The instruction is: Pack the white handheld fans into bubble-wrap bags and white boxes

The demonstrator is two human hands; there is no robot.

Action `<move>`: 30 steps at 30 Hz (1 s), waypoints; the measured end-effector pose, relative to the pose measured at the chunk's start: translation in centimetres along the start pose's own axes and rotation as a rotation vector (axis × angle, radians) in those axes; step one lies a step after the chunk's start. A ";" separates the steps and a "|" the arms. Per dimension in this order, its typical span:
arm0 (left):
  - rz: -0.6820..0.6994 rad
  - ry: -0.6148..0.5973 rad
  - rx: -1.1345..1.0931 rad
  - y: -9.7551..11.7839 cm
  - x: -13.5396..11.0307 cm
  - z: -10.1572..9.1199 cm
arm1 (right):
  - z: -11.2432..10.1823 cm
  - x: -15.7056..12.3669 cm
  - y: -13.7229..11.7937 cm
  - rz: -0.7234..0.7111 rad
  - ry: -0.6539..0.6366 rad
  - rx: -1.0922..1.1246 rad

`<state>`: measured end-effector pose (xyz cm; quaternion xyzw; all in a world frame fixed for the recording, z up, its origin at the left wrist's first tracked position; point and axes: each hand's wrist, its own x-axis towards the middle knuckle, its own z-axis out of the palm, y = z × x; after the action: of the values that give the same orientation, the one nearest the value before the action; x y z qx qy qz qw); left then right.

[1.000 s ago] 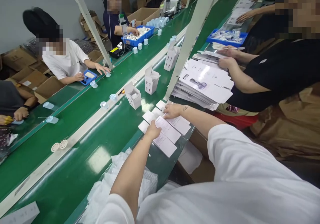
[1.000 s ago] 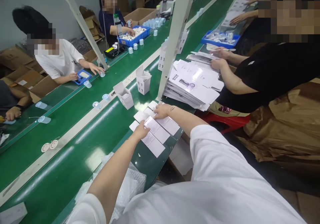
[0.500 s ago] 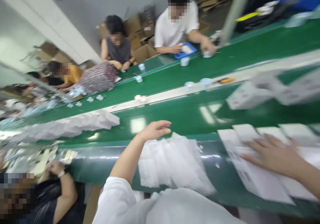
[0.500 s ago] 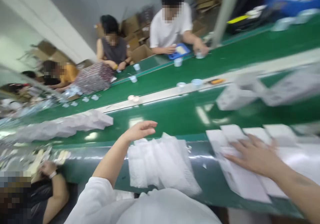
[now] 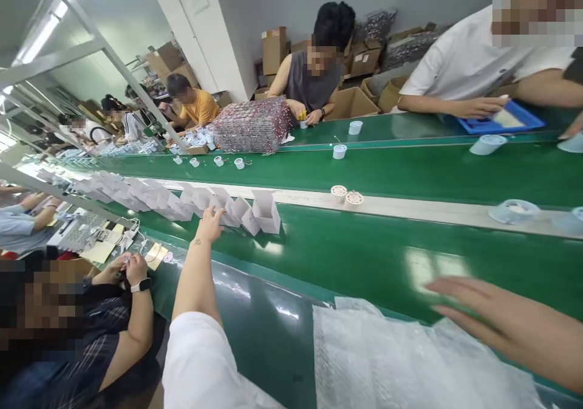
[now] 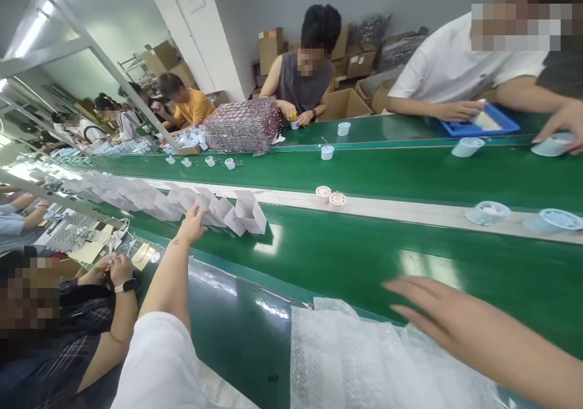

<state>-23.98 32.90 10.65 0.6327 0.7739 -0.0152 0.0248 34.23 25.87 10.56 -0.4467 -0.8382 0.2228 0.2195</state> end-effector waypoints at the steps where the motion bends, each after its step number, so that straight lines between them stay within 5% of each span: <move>1: 0.023 -0.012 -0.007 -0.1 0.5 0.3 | 1.5 3.8 -2.5 -0.090 -0.117 -0.009; 3: 0.064 -0.021 -0.030 0.0 1.3 0.8 | 5.4 11.4 -8.1 -0.220 -0.270 -0.041; 6: 0.106 -0.011 -0.068 0.1 1.8 1.2 | 11.9 20.9 -15.2 -0.263 -0.242 -0.207; 9: 0.052 0.124 -0.063 -0.4 2.2 1.3 | 17.0 26.3 -18.6 -0.041 -0.269 -0.363; 12: -0.054 0.183 -0.031 -1.5 2.8 1.6 | 19.5 28.6 -19.1 0.107 -0.364 -0.447; 17: -0.039 -0.082 0.013 -2.4 4.3 3.3 | 20.3 29.9 -19.0 0.173 -0.423 -0.467; 22: -0.002 -0.060 0.074 -1.5 4.2 4.0 | 20.4 29.6 -17.0 0.057 -0.230 -0.451; 26: 0.006 -0.039 0.086 -0.2 2.7 1.5 | 18.4 28.9 -13.6 0.019 -0.238 -0.417; 30: -0.027 -0.061 0.139 2.6 0.0 -3.3 | 12.4 26.9 -10.3 0.076 -0.322 -0.364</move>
<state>-21.47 33.58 14.00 0.6216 0.7783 -0.0886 0.0042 6.95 41.33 11.01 -0.4688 -0.8713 0.1446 -0.0093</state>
